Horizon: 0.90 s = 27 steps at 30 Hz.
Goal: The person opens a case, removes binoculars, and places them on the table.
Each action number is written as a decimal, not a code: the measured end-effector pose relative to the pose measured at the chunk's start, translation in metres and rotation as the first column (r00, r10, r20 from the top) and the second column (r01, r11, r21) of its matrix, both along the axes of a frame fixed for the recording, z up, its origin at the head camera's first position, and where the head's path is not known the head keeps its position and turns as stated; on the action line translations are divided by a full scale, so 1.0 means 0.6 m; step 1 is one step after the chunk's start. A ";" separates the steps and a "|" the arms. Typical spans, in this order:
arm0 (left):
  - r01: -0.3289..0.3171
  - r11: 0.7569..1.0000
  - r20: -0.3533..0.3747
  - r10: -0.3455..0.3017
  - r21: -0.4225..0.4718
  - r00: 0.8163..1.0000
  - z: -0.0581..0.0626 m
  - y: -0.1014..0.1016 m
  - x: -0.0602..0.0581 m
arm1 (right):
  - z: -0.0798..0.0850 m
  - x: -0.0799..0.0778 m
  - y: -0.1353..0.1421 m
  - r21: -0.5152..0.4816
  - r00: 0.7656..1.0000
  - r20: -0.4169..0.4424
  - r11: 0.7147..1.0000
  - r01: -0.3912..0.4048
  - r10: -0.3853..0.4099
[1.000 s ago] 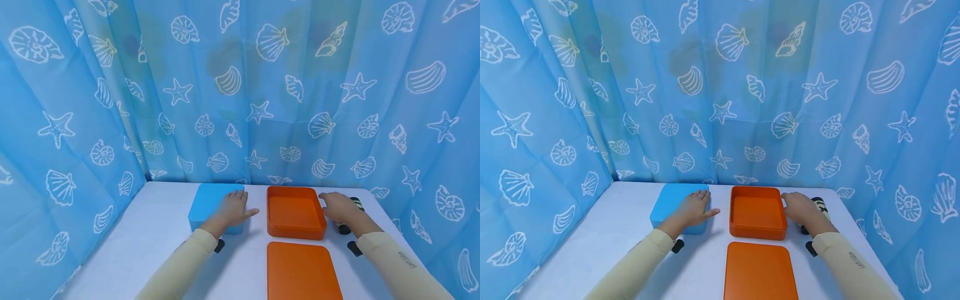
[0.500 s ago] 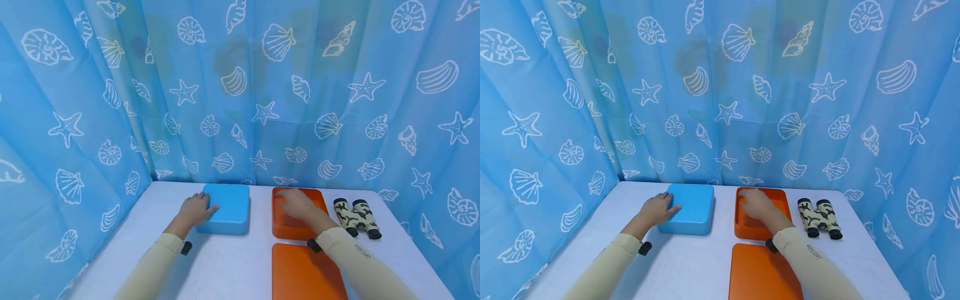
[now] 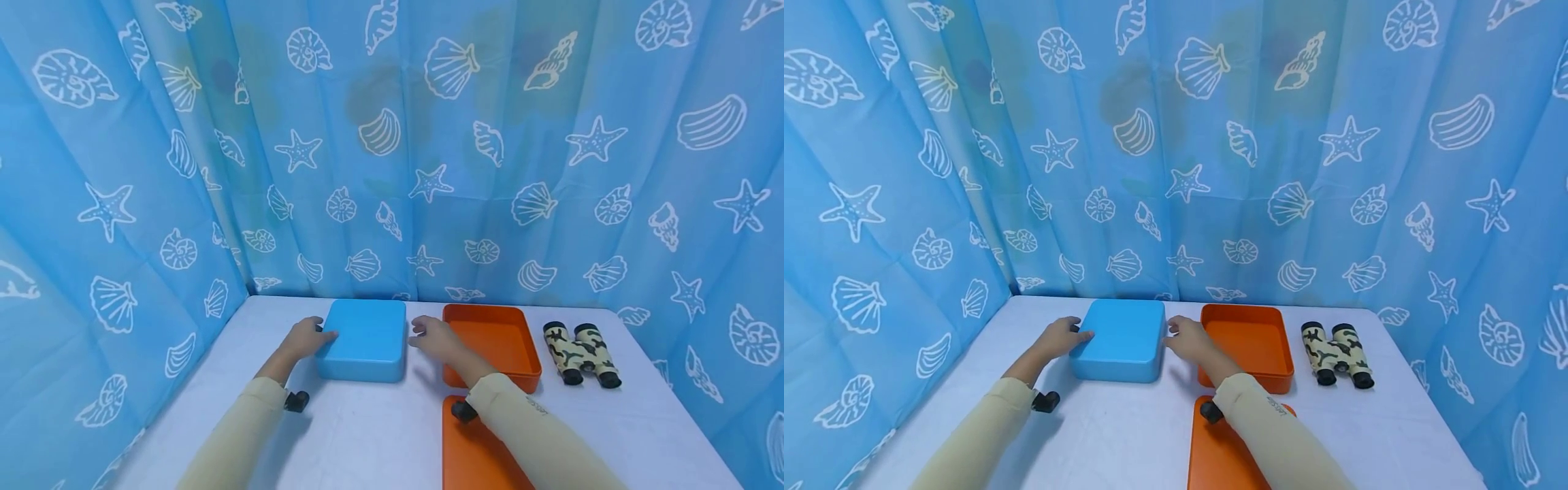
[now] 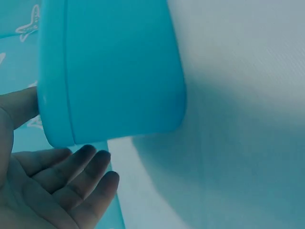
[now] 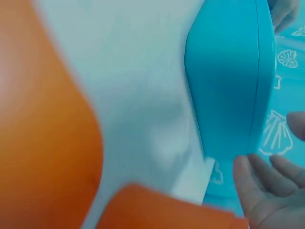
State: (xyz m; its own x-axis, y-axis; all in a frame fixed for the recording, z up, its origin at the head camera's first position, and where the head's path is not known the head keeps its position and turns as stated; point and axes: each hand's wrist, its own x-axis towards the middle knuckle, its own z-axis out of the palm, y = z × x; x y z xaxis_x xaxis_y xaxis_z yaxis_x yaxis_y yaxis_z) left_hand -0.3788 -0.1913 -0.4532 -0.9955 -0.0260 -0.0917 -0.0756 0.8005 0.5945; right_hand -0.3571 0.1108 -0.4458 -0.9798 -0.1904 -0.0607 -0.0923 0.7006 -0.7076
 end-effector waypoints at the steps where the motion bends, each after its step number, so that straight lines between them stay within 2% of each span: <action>1: -0.013 1.000 0.010 0.013 0.018 1.000 0.000 0.001 -0.002 | -0.001 -0.001 -0.006 -0.027 1.000 0.017 1.000 0.012 -0.011; 7: -0.114 0.987 0.075 0.106 0.113 0.992 0.002 0.011 -0.014 | -0.012 -0.014 -0.032 -0.158 0.991 0.116 0.984 0.078 -0.060; 11: -0.168 0.971 0.108 0.151 0.168 0.983 0.010 0.016 -0.019 | -0.021 -0.022 -0.043 -0.251 0.978 0.182 0.958 0.141 -0.096; 16: -0.213 0.937 0.162 0.173 0.277 0.971 0.025 0.017 -0.027 | -0.024 -0.024 -0.046 -0.411 0.951 0.284 0.882 0.232 -0.117; 19: -0.230 0.925 0.196 0.176 0.304 0.965 0.032 0.015 -0.031 | -0.021 -0.025 -0.045 -0.484 0.936 0.335 0.834 0.266 -0.104; 23: -0.256 0.913 0.228 0.188 0.317 0.955 0.039 0.015 -0.031 | -0.015 -0.023 -0.041 -0.536 0.920 0.379 0.787 0.305 -0.098; 27: -0.274 0.903 0.232 0.204 0.332 0.951 0.040 0.013 -0.035 | -0.008 -0.019 -0.041 -0.556 0.913 0.394 0.763 0.328 -0.105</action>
